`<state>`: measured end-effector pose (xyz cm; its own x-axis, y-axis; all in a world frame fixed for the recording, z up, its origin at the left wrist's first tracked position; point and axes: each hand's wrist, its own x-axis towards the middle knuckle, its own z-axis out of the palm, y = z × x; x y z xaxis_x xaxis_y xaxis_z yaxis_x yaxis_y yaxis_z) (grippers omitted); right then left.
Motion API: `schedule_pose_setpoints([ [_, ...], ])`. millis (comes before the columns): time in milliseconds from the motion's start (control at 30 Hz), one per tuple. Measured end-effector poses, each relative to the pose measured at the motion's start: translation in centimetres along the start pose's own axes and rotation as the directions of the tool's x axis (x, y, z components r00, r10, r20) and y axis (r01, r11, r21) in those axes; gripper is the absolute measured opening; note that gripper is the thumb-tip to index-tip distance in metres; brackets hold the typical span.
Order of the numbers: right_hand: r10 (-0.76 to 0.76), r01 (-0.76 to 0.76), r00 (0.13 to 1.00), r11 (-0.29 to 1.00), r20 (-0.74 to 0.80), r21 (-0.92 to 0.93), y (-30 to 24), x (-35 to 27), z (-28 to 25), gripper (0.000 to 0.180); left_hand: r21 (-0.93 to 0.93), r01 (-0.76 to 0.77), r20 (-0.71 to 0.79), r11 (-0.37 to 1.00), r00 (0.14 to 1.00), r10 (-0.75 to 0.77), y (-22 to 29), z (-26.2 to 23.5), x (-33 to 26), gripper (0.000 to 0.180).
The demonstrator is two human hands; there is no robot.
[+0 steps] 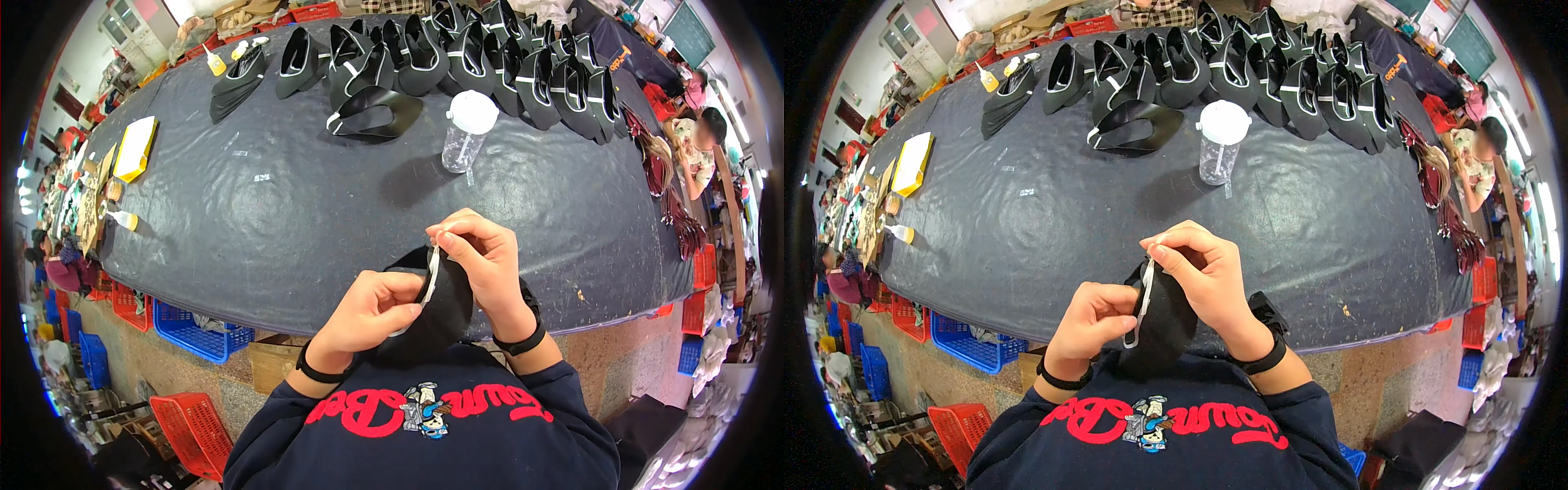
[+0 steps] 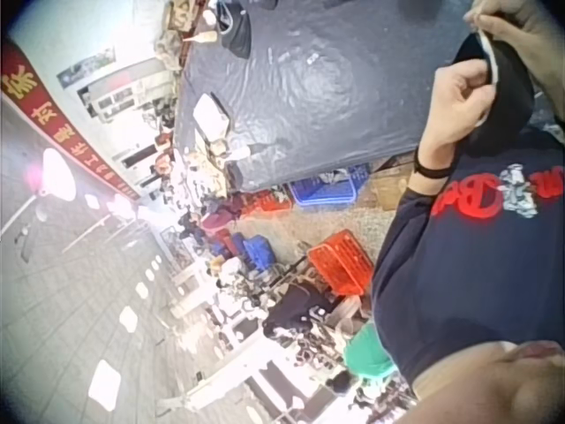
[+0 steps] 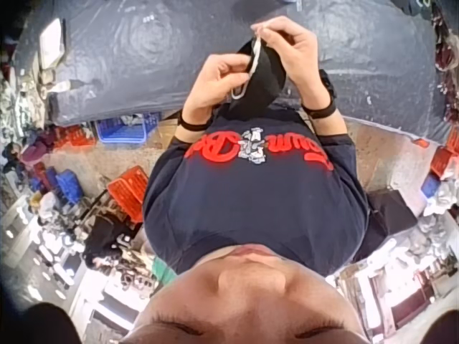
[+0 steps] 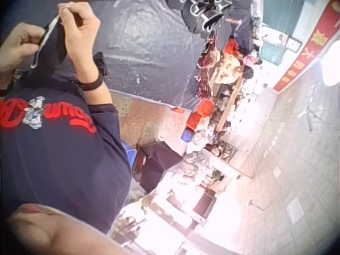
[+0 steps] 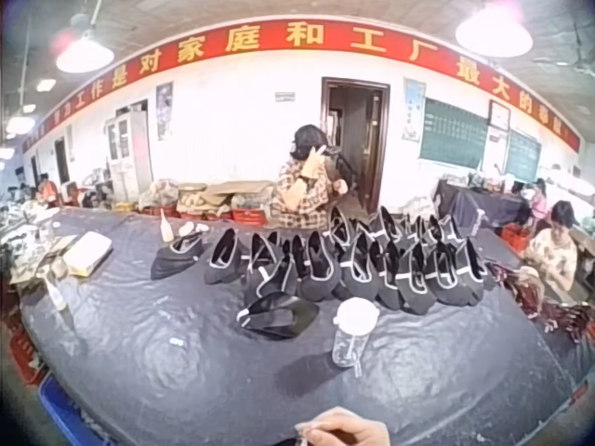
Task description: Manually assemble and check shoe uppers in a manufacturing setting.
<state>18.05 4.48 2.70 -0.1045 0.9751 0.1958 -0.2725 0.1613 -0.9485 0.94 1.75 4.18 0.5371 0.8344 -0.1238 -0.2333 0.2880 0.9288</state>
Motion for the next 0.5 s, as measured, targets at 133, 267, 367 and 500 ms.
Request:
schedule_pose_setpoints([
  [133, -0.025, 0.025, 1.0, 1.0, 0.0, -0.018, -0.1, -0.02, 0.3, 0.006, 0.105, -0.002, -0.047, 0.994, 0.999, 0.007, -0.97, -0.46, -0.01, 0.011],
  [267, -0.003, 0.003, 1.0, 1.0, -0.003, 0.003, 0.05, -0.05, 0.36, 0.006, 0.089, -0.067, -0.016, 0.994, 0.997, 0.069, -1.06, -0.38, 0.02, 0.012],
  [367, 0.0, 0.0, 1.0, 1.0, 0.003, -0.005, -0.08, -0.01, 0.31, 0.006, 0.024, -0.037, 0.024, 0.999, 0.999, 0.036, -0.66, -0.27, -0.1, 0.01],
  [500, -0.001, 0.001, 1.0, 0.999, 0.011, 0.046, 0.14, 0.03, 0.19, 0.005, -0.067, -0.044, 0.039, 0.997, 0.998, 0.046, -0.29, -0.3, -0.34, 0.01],
])
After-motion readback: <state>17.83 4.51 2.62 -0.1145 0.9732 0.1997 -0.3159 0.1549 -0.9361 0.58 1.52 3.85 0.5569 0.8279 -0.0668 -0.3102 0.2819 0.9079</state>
